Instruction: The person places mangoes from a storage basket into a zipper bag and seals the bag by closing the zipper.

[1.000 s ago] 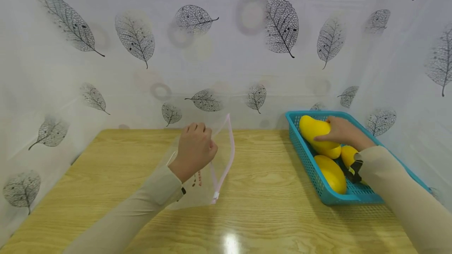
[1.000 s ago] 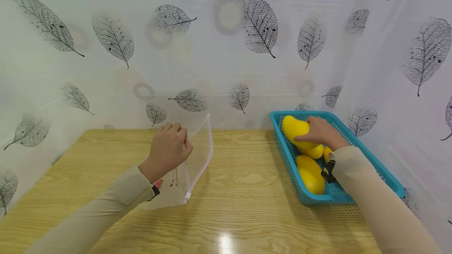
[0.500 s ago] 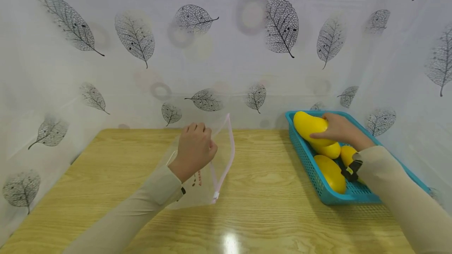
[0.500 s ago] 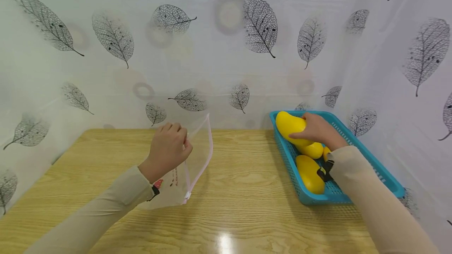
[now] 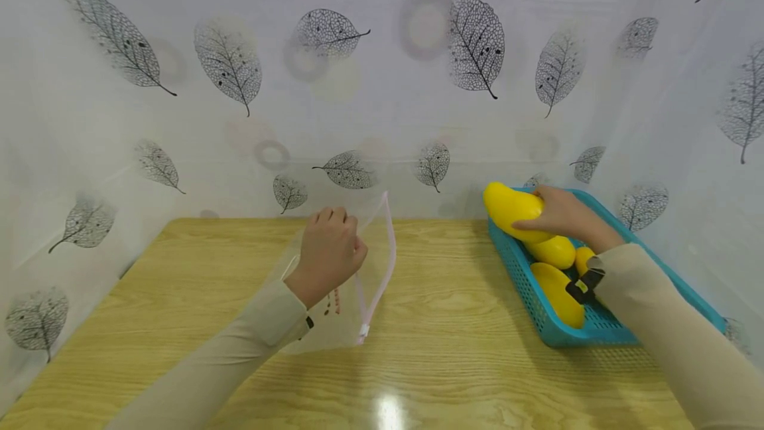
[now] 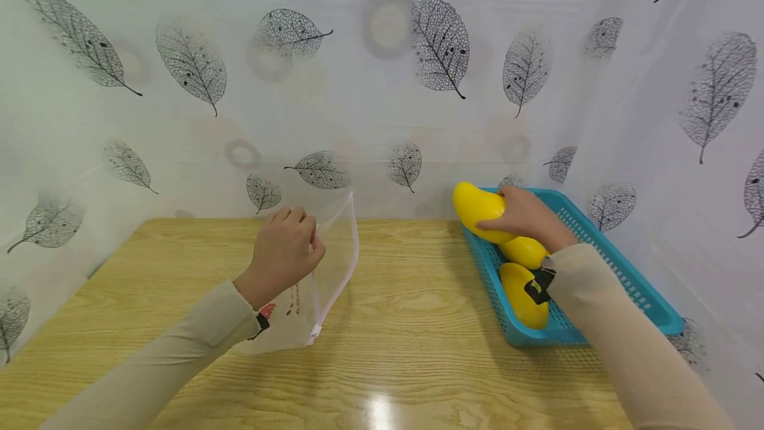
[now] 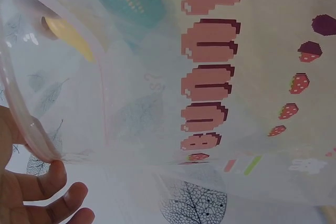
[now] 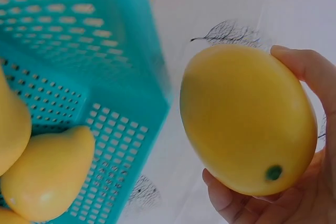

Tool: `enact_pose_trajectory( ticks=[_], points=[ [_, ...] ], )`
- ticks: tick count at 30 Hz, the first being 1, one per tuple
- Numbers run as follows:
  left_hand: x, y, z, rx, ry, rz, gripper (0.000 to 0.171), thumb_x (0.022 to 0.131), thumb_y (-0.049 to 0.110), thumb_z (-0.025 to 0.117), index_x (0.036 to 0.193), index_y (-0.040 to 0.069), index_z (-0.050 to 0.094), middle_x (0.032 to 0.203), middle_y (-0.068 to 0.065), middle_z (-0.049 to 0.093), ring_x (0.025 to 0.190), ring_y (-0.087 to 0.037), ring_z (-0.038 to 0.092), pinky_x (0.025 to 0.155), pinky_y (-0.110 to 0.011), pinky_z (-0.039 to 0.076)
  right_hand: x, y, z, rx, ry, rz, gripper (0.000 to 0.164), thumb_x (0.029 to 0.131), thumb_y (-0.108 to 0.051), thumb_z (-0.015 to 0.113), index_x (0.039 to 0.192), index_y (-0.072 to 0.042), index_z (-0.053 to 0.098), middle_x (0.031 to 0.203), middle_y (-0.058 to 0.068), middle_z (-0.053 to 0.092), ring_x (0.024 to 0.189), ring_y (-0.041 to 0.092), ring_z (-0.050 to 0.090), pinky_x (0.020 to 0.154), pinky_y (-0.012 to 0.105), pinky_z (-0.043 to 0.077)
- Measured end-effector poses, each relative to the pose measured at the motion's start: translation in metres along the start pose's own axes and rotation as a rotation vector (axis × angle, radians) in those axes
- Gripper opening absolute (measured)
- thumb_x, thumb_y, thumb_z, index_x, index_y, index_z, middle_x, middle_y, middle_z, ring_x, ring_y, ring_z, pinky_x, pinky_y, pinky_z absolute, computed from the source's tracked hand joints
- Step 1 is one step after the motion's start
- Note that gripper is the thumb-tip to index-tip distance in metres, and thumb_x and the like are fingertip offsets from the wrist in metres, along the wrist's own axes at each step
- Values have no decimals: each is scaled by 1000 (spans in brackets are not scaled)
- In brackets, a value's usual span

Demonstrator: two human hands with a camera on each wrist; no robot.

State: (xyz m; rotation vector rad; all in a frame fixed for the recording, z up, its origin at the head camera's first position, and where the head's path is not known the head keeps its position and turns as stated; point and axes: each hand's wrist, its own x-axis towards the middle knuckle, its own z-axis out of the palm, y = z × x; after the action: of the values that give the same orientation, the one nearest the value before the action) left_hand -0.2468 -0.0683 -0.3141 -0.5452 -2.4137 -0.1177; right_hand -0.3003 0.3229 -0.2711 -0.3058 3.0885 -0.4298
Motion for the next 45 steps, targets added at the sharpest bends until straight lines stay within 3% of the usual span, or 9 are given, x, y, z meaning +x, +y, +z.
enact_pose_trajectory(
  ticks=[5, 14, 21, 45],
  points=[
    [0, 0, 0, 9, -5, 0, 14, 74, 14, 58, 63, 7, 53, 75, -10, 59, 72, -27, 55, 71, -39, 48, 0, -18, -3, 29, 11, -30, 65, 78, -47, 68, 111, 4, 48, 93, 17, 56, 73, 21, 50, 61, 29, 42],
    [1, -2, 3, 21, 0, 3, 13, 75, 13, 58, 64, 7, 53, 76, -10, 59, 73, -27, 56, 73, -40, 48, -1, -45, -5, 51, 11, -83, 67, 79, -45, 68, 120, 4, 48, 103, 19, 58, 79, 23, 53, 64, 28, 44],
    [3, -2, 1, 17, 2, -10, 14, 75, 14, 59, 64, 6, 54, 73, -9, 58, 70, -26, 54, 69, -39, 47, -1, -59, -5, 105, 3, -127, 64, 78, -44, 69, 120, 1, 50, 99, 16, 61, 75, 20, 53, 62, 28, 45],
    [6, -2, 3, 0, 12, -23, 17, 75, 13, 60, 62, 6, 54, 69, -8, 57, 67, -26, 53, 65, -38, 45, -7, -102, 6, 194, -57, -201, 65, 77, -41, 71, 126, -4, 49, 108, 12, 60, 82, 21, 55, 67, 29, 48]
  ],
)
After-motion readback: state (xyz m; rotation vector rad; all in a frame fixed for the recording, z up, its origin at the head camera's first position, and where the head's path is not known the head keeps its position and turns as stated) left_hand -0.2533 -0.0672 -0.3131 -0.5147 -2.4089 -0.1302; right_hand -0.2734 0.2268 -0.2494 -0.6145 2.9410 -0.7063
